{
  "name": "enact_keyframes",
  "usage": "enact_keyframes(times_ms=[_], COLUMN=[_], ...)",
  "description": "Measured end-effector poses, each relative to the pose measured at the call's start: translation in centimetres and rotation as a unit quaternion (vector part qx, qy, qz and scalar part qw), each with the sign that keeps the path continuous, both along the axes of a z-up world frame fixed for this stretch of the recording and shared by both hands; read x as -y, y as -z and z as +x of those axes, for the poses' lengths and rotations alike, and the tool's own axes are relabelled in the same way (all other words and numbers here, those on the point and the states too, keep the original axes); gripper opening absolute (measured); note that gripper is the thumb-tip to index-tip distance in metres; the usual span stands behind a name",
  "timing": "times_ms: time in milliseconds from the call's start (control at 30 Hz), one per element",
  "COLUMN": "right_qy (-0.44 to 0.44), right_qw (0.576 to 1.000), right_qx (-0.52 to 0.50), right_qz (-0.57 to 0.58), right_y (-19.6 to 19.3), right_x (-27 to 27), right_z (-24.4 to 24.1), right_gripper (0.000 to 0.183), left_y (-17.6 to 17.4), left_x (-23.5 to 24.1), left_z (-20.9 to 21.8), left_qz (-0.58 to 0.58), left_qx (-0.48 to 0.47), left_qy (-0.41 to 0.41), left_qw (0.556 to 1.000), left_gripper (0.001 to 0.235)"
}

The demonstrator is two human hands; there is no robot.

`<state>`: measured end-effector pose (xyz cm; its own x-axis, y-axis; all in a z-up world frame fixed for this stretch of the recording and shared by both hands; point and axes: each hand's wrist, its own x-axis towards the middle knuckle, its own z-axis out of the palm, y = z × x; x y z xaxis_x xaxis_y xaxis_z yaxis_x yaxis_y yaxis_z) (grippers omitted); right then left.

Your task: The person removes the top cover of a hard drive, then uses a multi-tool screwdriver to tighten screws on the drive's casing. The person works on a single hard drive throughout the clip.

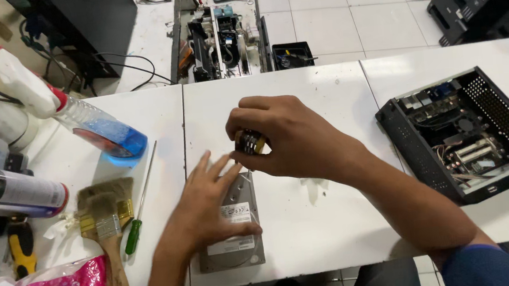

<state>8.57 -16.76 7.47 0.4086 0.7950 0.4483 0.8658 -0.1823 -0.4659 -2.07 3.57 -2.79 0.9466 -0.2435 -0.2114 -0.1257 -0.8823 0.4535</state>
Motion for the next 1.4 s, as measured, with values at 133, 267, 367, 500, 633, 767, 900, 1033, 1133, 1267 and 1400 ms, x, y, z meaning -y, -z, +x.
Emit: enact_keyframes(times_ms=[133,267,367,500,633,767,900,1033,1133,1267,1400], right_qy=[0.027,-0.012,0.004,0.037,0.023,0.053,-0.049,-0.068,-0.153,-0.158,-0.059], right_qw=[0.999,0.982,0.971,0.991,0.999,0.998,0.976,0.948,0.927,0.923,0.982], right_qx=[-0.009,-0.09,-0.118,-0.042,-0.022,0.018,-0.165,-0.261,-0.33,-0.346,-0.125], right_qz=[-0.043,-0.168,-0.207,-0.125,-0.04,0.02,0.135,0.167,0.09,0.061,0.124], right_y=[-0.8,-2.8,-3.3,-2.2,0.3,-0.2,0.8,0.7,0.0,0.0,2.2], right_x=[1.0,3.5,4.4,3.1,1.7,0.8,-0.7,-0.9,0.4,0.8,-0.6], right_z=[-0.1,-0.1,0.1,1.0,2.9,3.0,2.5,3.6,4.0,3.8,4.9], right_gripper=[0.022,0.037,0.045,0.042,0.046,0.02,0.035,0.022,0.04,0.045,0.057], left_y=[4.2,3.9,3.9,4.8,6.3,5.5,6.3,5.3,4.8,4.8,6.7], left_x=[1.1,2.8,3.6,4.1,3.2,2.8,2.4,2.1,2.3,2.5,2.1], left_z=[-1.4,-0.3,0.8,1.8,2.0,2.4,2.4,2.4,2.2,2.2,2.8], left_qz=[-0.05,-0.046,-0.064,-0.132,-0.215,-0.296,-0.319,-0.34,-0.342,-0.334,-0.315], left_qx=[0.218,0.21,0.22,0.267,0.224,0.217,0.225,0.222,0.225,0.229,0.248], left_qy=[-0.042,-0.083,-0.093,-0.119,-0.14,-0.164,-0.168,-0.18,-0.164,-0.172,-0.168], left_qw=[0.974,0.973,0.969,0.947,0.94,0.916,0.905,0.896,0.898,0.898,0.9], left_gripper=[0.121,0.117,0.116,0.103,0.093,0.064,0.051,0.048,0.042,0.037,0.035])
